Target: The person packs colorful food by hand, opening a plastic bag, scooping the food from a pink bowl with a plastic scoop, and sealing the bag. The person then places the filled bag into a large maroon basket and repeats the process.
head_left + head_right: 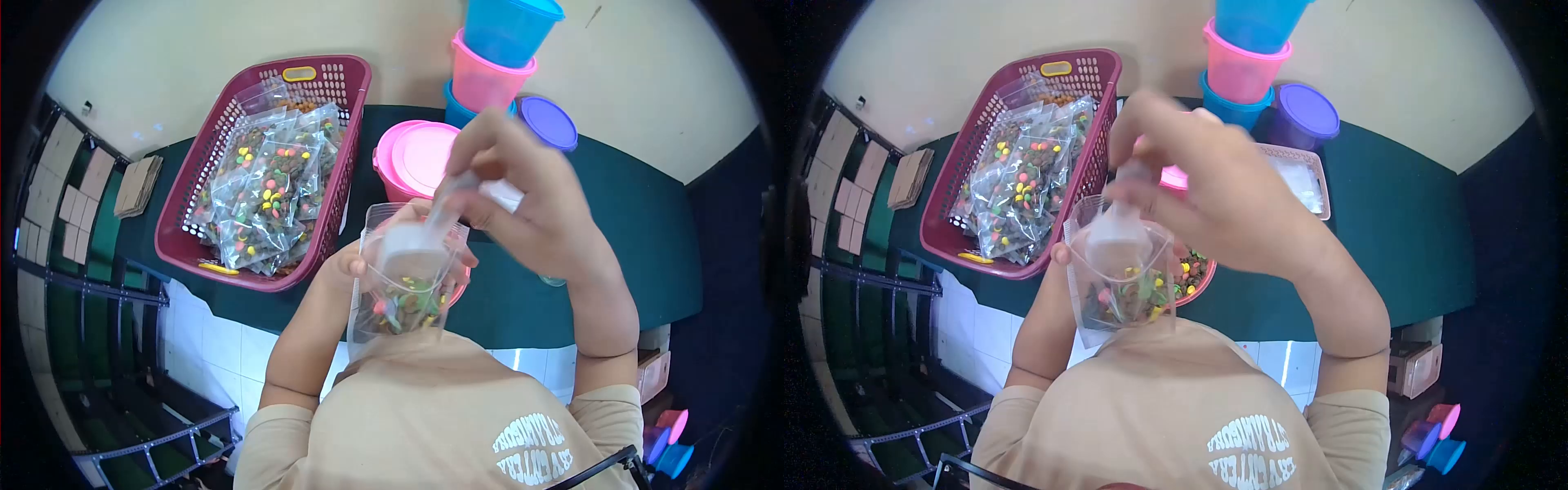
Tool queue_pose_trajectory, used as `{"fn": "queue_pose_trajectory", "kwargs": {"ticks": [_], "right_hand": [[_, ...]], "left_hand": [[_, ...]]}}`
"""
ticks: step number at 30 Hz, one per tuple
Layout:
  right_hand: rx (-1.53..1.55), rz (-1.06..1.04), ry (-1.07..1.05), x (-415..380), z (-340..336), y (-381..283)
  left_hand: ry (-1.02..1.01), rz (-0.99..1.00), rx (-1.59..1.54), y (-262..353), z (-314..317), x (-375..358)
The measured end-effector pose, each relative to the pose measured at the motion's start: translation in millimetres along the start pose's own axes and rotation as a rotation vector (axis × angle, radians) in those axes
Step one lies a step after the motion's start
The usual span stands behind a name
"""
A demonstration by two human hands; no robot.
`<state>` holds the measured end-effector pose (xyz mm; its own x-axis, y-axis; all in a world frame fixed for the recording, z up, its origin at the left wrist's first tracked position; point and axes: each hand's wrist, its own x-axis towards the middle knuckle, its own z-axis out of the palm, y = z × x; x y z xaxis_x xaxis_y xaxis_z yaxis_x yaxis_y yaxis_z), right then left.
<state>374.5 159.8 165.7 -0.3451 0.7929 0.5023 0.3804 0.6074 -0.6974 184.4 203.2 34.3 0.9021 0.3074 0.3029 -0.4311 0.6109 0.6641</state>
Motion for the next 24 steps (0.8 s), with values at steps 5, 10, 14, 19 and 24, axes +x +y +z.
{"fn": "queue_pose_trajectory", "kwargs": {"ticks": [5,10,14,19,24], "right_hand": [[-0.214,-0.071,-0.383,-3,4,9],[0.195,0.020,0.201,-20,-33,15],[0.004,0.191,0.371,-58,-27,58],[-0.424,0.383,0.077,-137,63,140],[-0.347,0.598,0.140,-176,89,153]], "left_hand": [[0.014,0.018,0.003,-14,2,4],[0.258,0.052,0.272,-9,8,-12],[0.535,0.063,0.633,2,13,-64],[1.035,-0.264,0.971,-31,8,-108],[1.277,-0.335,0.833,-70,-35,-126]]}}
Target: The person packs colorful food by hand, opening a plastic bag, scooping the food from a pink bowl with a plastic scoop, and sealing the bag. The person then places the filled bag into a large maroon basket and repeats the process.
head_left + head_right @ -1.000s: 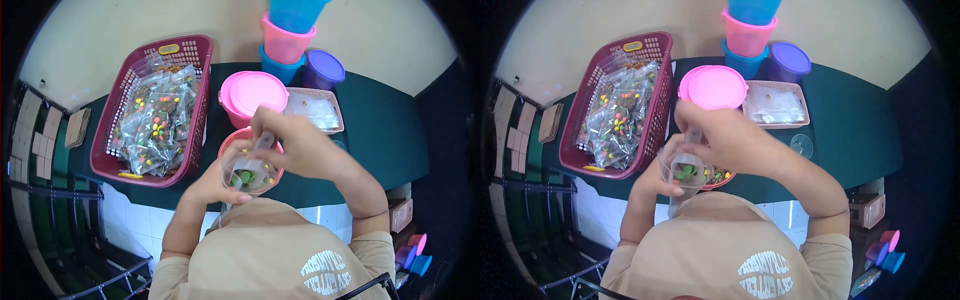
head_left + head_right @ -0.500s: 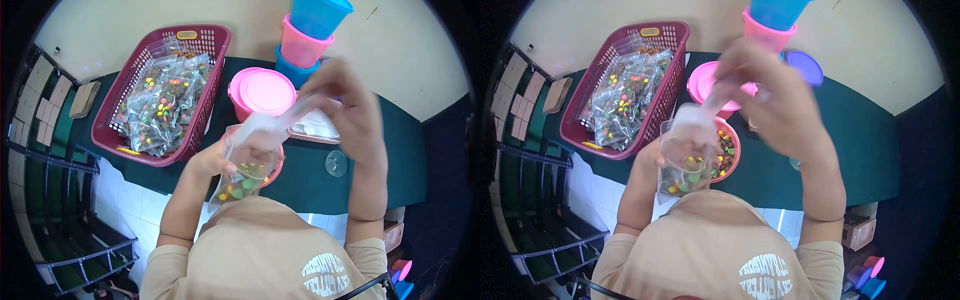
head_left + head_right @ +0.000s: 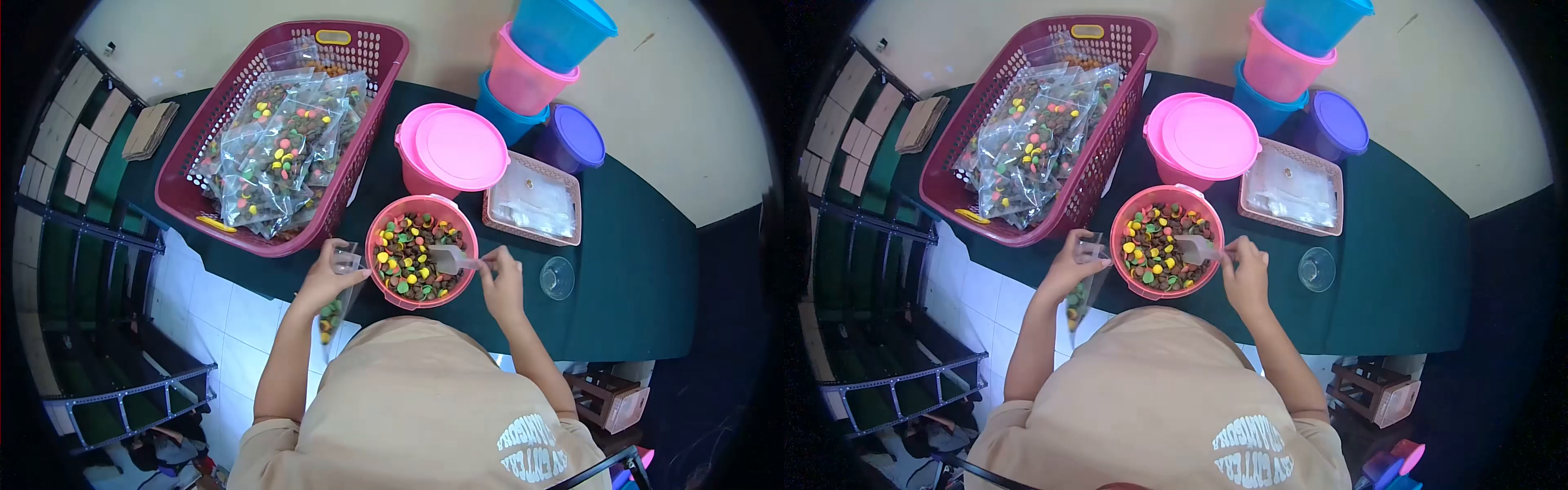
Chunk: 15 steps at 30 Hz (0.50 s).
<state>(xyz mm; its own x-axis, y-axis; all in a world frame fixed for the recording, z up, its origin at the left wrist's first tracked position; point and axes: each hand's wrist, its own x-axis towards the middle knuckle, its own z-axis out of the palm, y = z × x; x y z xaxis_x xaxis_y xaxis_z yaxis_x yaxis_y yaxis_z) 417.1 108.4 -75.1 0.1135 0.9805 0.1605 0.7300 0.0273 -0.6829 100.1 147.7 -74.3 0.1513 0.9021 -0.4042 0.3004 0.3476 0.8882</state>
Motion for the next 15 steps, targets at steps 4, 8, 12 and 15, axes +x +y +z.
{"fn": "queue_pose_trajectory", "kwargs": {"ticks": [4,8,12,15], "right_hand": [[-0.053,-0.084,-0.053,-18,11,-2],[0.060,-0.003,-0.132,-23,21,-9],[0.261,0.295,-0.192,-32,30,-15],[0.466,0.371,-0.076,-40,34,-5]], "left_hand": [[-0.095,0.007,-0.279,-1,9,9],[-0.182,0.048,-0.329,7,9,9],[-0.254,0.081,-0.266,24,18,11],[-0.269,0.141,-0.222,25,21,20]]}}
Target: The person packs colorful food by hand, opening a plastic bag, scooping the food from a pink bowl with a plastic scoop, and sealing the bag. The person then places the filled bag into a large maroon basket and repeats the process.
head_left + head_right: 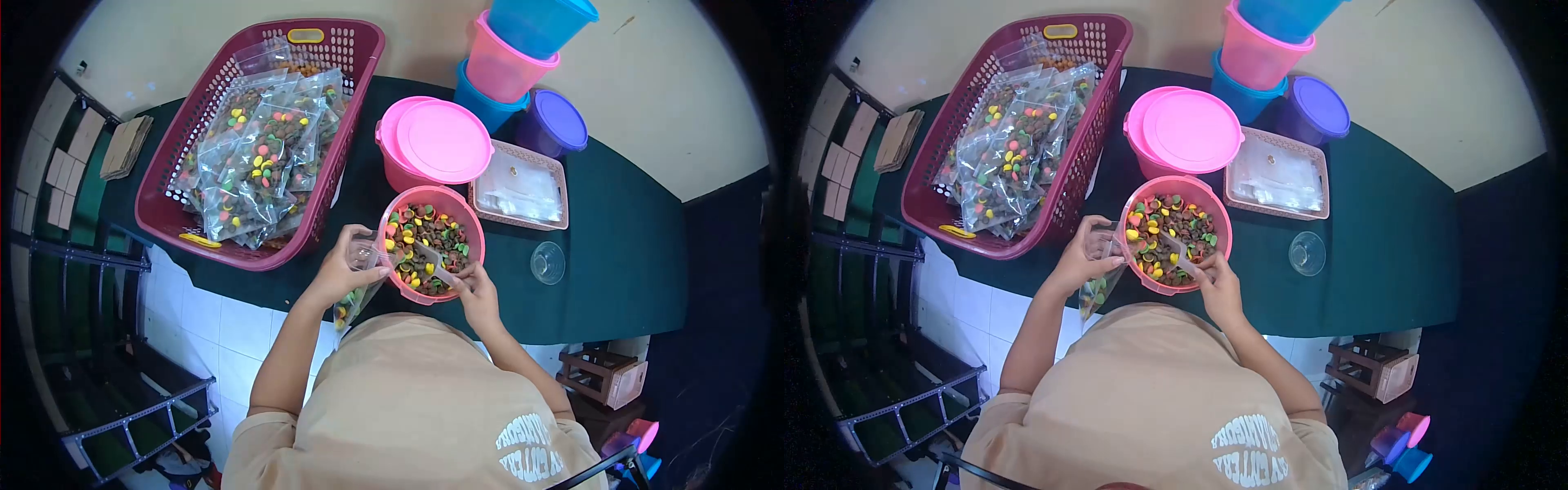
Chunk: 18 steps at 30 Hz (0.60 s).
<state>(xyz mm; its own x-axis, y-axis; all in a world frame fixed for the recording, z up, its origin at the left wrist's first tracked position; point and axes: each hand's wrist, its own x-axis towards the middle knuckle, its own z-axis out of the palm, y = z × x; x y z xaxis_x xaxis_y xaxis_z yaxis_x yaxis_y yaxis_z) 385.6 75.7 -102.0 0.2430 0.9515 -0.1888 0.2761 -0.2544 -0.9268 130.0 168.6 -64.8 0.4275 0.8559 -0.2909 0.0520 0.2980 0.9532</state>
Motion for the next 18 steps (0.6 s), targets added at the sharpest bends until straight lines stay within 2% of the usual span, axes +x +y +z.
{"fn": "queue_pose_trajectory", "kwargs": {"ticks": [1,3,6,9,13,18], "right_hand": [[-0.001,0.001,0.003,-1,0,4],[0.250,0.102,-0.006,-2,-1,9],[0.405,0.177,0.029,3,-4,6],[0.512,0.153,0.030,8,-13,-8],[0.427,0.167,0.039,15,-29,-19],[0.463,0.109,0.050,21,-37,-28]], "left_hand": [[-0.012,0.000,0.047,1,0,1],[-0.026,-0.002,0.098,3,0,2],[-0.049,0.018,0.131,3,0,0],[-0.013,0.063,0.226,5,-1,-1],[0.016,0.001,0.332,0,-9,-5],[0.028,-0.092,0.355,14,-3,-20]]}}
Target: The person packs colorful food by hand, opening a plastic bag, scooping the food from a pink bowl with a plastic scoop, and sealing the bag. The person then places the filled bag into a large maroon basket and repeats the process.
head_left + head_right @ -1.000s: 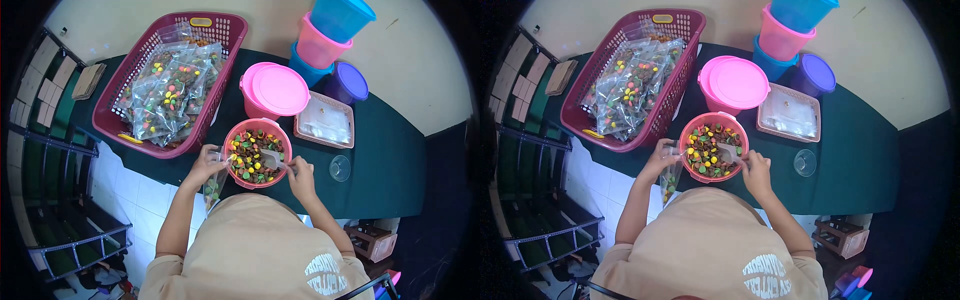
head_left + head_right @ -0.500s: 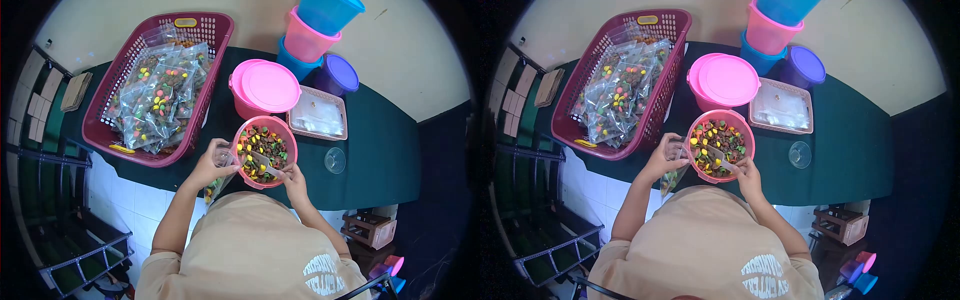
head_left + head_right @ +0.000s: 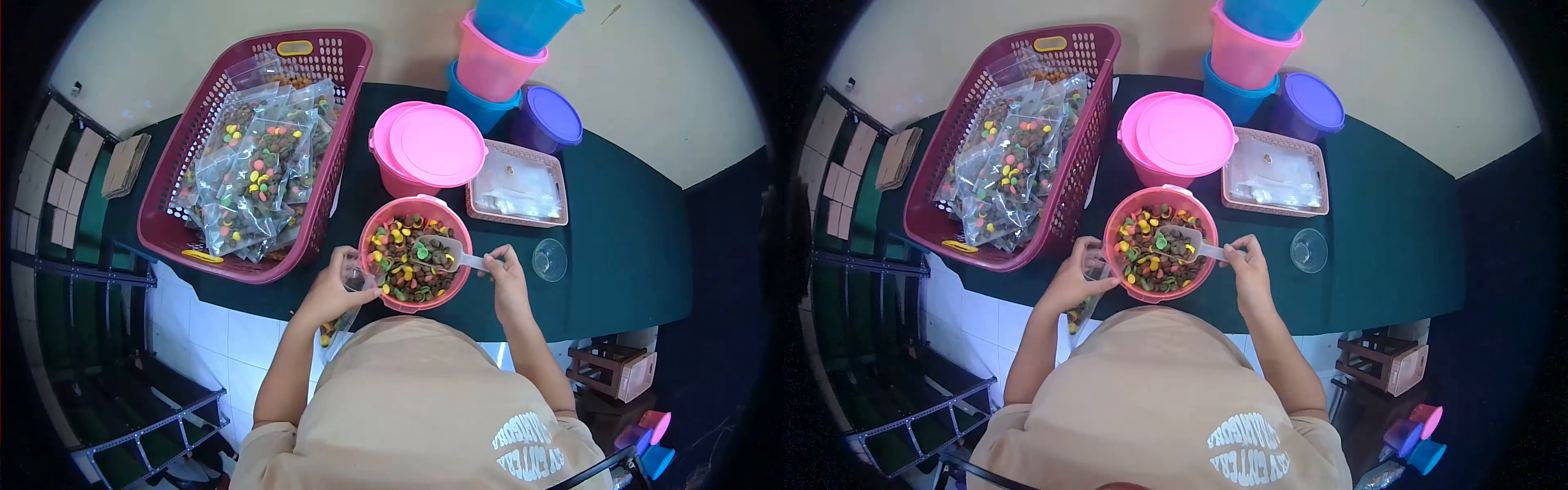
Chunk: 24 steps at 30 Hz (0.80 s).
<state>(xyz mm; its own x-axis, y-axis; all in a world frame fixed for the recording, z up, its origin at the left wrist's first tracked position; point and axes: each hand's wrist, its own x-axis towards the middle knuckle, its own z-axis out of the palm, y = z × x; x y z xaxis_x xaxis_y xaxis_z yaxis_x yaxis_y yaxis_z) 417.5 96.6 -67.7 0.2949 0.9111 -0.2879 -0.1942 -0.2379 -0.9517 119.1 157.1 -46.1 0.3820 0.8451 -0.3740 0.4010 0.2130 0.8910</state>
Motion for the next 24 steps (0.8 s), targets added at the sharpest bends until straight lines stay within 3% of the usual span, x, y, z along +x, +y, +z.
{"fn": "queue_pose_trajectory", "kwargs": {"ticks": [3,10,12,13,14,15,16,18,20,22,24], "right_hand": [[0.020,-0.019,-0.039,1,2,-12],[-0.120,-0.005,-0.281,-8,32,-70],[-0.932,-0.757,-0.456,-28,41,-105],[-0.931,-0.761,-0.455,-37,42,-120],[-0.990,-0.938,-0.521,-45,41,-134],[-1.045,-1.118,-0.588,-52,40,-145],[-1.043,-1.124,-0.587,-57,33,-153],[-0.919,-1.203,-0.363,-65,4,-164],[-0.572,-1.186,-0.101,-62,-34,-144],[-0.383,-0.923,0.099,-55,-71,-127],[-0.858,-0.701,0.348,-31,-119,-102]], "left_hand": [[0.203,0.051,0.393,14,7,-10],[0.186,0.336,0.462,48,30,-17],[0.064,0.449,0.263,53,37,-18],[-0.028,0.464,0.226,55,36,-17],[-0.027,0.466,0.229,54,37,-17],[-0.074,0.589,0.078,53,38,-15],[-0.121,0.710,-0.074,53,37,-15],[-0.114,0.710,-0.112,52,31,-17],[-0.079,0.804,-0.320,48,25,-19],[-0.079,0.767,-0.602,46,15,-31],[-0.257,0.968,-1.014,29,1,-26]]}}
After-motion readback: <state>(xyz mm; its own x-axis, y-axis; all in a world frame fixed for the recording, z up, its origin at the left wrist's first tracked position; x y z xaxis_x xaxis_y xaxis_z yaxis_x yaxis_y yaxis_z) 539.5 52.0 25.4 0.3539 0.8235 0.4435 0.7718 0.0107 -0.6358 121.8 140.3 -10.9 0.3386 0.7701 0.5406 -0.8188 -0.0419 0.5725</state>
